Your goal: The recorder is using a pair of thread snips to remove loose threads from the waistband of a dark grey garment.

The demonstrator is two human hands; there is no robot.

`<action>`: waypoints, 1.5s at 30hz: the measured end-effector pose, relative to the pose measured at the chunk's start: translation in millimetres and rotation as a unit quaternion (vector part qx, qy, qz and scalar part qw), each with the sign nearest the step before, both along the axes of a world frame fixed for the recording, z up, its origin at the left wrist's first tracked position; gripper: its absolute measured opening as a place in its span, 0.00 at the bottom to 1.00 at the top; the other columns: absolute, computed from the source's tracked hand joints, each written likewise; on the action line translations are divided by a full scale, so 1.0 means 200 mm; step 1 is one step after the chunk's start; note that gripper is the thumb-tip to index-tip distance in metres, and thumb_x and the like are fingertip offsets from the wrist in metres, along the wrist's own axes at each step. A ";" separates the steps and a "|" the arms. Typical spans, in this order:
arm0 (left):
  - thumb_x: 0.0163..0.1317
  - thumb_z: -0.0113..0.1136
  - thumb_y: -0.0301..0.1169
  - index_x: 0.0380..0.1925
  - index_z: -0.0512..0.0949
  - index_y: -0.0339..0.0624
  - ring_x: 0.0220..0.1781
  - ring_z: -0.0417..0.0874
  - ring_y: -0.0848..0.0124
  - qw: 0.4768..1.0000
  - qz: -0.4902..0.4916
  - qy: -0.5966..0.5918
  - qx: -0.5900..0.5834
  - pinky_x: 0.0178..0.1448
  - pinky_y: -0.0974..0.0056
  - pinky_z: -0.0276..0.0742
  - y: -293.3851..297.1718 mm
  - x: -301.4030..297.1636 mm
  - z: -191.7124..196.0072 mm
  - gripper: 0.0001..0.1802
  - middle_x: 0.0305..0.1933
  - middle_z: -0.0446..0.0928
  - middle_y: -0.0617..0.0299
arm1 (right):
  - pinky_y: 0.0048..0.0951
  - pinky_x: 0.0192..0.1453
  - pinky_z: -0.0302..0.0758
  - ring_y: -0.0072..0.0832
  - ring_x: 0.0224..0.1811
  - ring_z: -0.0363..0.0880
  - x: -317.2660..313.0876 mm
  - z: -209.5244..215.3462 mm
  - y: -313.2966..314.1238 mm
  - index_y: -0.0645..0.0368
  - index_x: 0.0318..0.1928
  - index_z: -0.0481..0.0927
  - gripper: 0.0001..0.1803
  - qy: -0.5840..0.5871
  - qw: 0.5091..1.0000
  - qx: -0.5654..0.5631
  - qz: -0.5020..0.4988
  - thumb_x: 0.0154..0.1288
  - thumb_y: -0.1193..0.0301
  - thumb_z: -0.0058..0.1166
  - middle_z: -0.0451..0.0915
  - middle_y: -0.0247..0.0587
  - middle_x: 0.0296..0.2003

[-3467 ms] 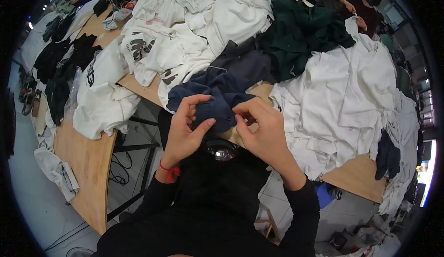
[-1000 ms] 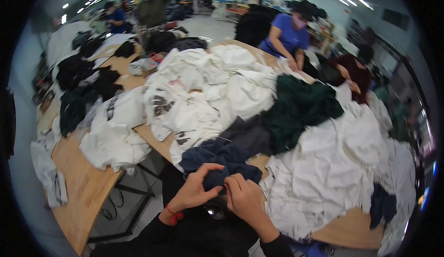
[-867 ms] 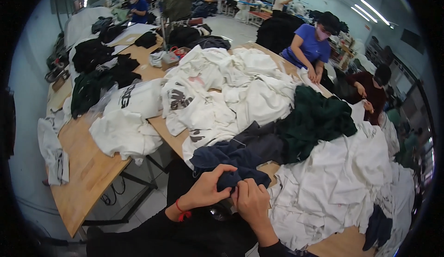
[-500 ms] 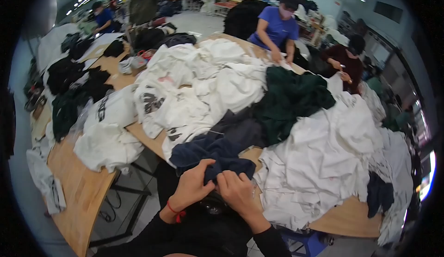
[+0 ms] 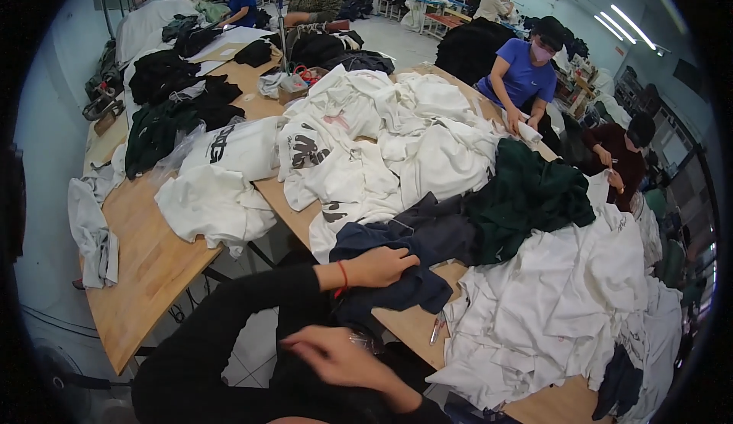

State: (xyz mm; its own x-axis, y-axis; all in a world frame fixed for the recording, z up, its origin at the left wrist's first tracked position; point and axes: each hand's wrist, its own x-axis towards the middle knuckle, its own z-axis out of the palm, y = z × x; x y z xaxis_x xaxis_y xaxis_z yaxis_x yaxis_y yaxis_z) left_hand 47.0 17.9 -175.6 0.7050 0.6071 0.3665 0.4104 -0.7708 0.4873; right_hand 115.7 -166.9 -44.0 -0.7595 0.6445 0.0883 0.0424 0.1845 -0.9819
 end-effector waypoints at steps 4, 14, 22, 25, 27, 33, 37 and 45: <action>0.63 0.65 0.31 0.57 0.77 0.45 0.39 0.86 0.45 0.999 -0.047 0.022 -0.003 0.44 0.45 0.83 0.10 0.10 -0.09 0.22 0.44 0.77 0.49 | 0.37 0.51 0.79 0.40 0.41 0.82 -0.40 -0.19 -0.08 0.68 0.63 0.80 0.18 0.054 0.934 -0.105 0.337 0.82 0.71 0.49 0.83 0.50 0.44; 0.65 0.67 0.32 0.59 0.77 0.42 0.40 0.87 0.44 0.999 -0.016 0.030 0.028 0.45 0.47 0.86 0.01 0.12 -0.07 0.23 0.48 0.76 0.46 | 0.35 0.75 0.67 0.42 0.69 0.74 -0.74 -0.39 -0.28 0.62 0.74 0.75 0.31 -0.127 0.905 -0.093 0.395 0.73 0.67 0.60 0.75 0.52 0.69; 0.65 0.67 0.31 0.58 0.77 0.42 0.40 0.87 0.44 0.999 -0.029 0.019 0.038 0.45 0.47 0.86 0.02 0.17 -0.04 0.22 0.48 0.76 0.46 | 0.33 0.84 0.63 0.43 0.79 0.69 -1.22 -0.94 -0.30 0.59 0.78 0.72 0.35 -0.067 0.898 -0.166 0.401 0.74 0.65 0.64 0.69 0.51 0.79; 0.66 0.67 0.32 0.56 0.76 0.41 0.42 0.87 0.44 1.000 -0.013 0.015 0.024 0.47 0.45 0.85 0.00 0.12 -0.08 0.20 0.48 0.76 0.45 | 0.34 0.84 0.63 0.43 0.80 0.67 -1.06 -0.77 -0.26 0.60 0.79 0.70 0.37 -0.103 0.898 -0.169 0.393 0.74 0.64 0.64 0.68 0.50 0.79; 0.65 0.67 0.31 0.57 0.76 0.41 0.41 0.87 0.44 1.000 -0.003 0.014 0.024 0.47 0.45 0.85 0.01 0.11 -0.06 0.21 0.48 0.76 0.45 | 0.34 0.84 0.62 0.43 0.81 0.66 -0.96 -0.70 -0.34 0.61 0.80 0.69 0.38 -0.131 0.903 -0.162 0.375 0.75 0.63 0.65 0.68 0.50 0.80; 0.65 0.66 0.29 0.56 0.77 0.41 0.41 0.86 0.41 0.999 0.000 -0.039 0.027 0.47 0.44 0.84 -0.01 0.06 -0.07 0.20 0.49 0.76 0.43 | 0.36 0.85 0.61 0.43 0.83 0.63 -1.01 -0.53 -0.40 0.64 0.81 0.65 0.42 -0.243 0.911 -0.110 0.315 0.76 0.61 0.67 0.66 0.48 0.81; 0.65 0.65 0.28 0.55 0.77 0.41 0.41 0.86 0.42 0.999 -0.007 -0.040 0.017 0.47 0.44 0.84 -0.06 0.11 -0.02 0.19 0.48 0.76 0.44 | 0.36 0.85 0.61 0.42 0.81 0.66 -1.21 -0.71 -0.46 0.63 0.80 0.66 0.38 -0.182 0.939 -0.112 0.269 0.77 0.62 0.64 0.68 0.48 0.79; 0.64 0.66 0.29 0.55 0.77 0.41 0.42 0.86 0.40 0.998 -0.009 -0.058 0.027 0.47 0.43 0.85 -0.07 0.12 -0.05 0.20 0.47 0.76 0.44 | 0.37 0.86 0.61 0.38 0.75 0.74 -1.37 -1.14 -0.59 0.61 0.78 0.70 0.30 0.001 0.984 -0.091 0.152 0.82 0.63 0.56 0.73 0.49 0.75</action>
